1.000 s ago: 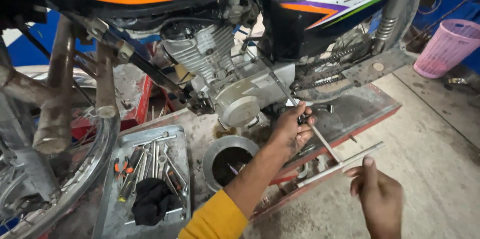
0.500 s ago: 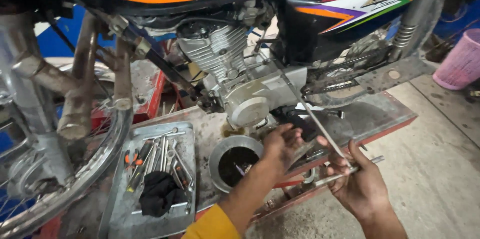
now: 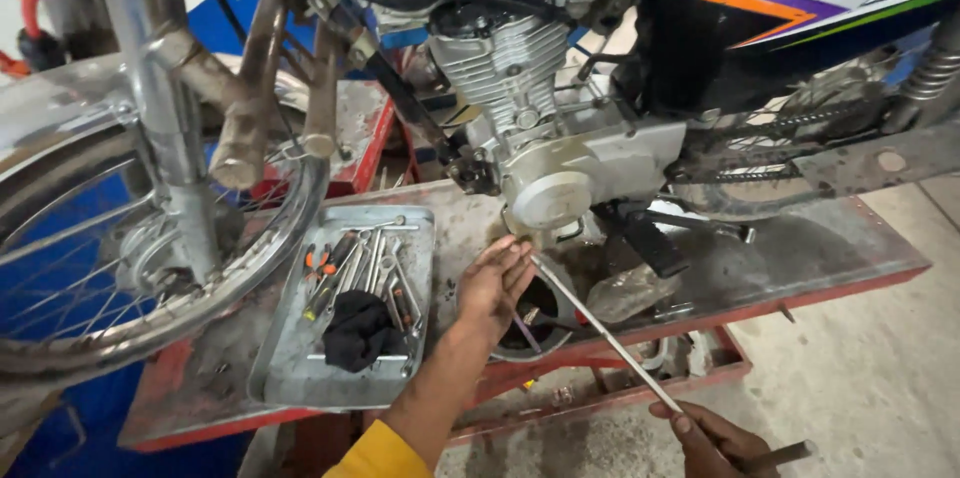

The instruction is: Reassembling the engine side cover of a motorcycle and tightening the bolts with a T-handle wrench.

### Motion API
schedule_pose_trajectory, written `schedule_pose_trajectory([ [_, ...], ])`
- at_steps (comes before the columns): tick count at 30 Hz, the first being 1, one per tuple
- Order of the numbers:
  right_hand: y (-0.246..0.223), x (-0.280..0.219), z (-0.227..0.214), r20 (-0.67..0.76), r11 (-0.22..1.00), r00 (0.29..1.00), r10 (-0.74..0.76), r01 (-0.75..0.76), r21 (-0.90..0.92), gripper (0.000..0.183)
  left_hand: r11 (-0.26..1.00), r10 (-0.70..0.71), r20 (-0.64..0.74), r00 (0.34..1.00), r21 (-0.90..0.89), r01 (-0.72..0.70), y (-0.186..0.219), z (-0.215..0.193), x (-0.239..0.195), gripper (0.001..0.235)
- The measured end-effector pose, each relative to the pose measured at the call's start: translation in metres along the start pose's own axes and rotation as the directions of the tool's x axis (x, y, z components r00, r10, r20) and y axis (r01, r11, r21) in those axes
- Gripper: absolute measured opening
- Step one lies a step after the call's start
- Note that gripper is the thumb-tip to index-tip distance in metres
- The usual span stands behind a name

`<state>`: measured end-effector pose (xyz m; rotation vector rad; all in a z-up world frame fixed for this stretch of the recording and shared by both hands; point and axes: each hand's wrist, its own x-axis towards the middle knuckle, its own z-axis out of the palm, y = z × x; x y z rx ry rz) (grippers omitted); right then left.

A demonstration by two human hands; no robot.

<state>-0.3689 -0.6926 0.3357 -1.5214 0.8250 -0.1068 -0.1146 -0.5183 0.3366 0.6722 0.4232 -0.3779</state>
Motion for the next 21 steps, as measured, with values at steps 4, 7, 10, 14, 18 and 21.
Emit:
schedule_pose_trajectory([
  [4,0.031,0.027,-0.013,0.147,0.984,0.989,-0.028,0.001,0.177,0.038,1.0,0.01,-0.057,0.998,-0.025,-0.012,0.003,-0.011,-0.002,0.015],
  [7,0.075,0.072,-0.029,0.478,0.917,0.878,-0.015,-0.178,0.356,0.047,0.998,0.011,-0.113,0.993,0.066,-0.003,-0.001,-0.026,0.014,0.015],
  [10,0.086,0.08,-0.029,0.481,0.924,0.876,0.028,-0.207,0.323,0.047,0.999,0.03,-0.107,0.994,-0.018,-0.032,-0.002,-0.034,0.015,0.016],
  [14,0.091,0.084,-0.029,0.643,0.836,0.766,-0.019,-0.34,0.429,0.053,0.999,0.003,-0.178,0.984,-0.043,-0.011,0.014,-0.018,-0.029,0.034],
  [18,0.096,0.088,-0.026,0.684,0.77,0.728,-0.045,-0.411,0.489,0.051,0.992,-0.052,-0.238,0.97,-0.123,0.023,0.016,-0.014,-0.037,0.022],
  [21,0.089,0.088,-0.03,0.735,0.812,0.678,0.006,-0.432,0.392,0.053,0.984,-0.107,-0.225,0.968,-0.16,0.072,0.022,-0.005,-0.054,0.028],
])
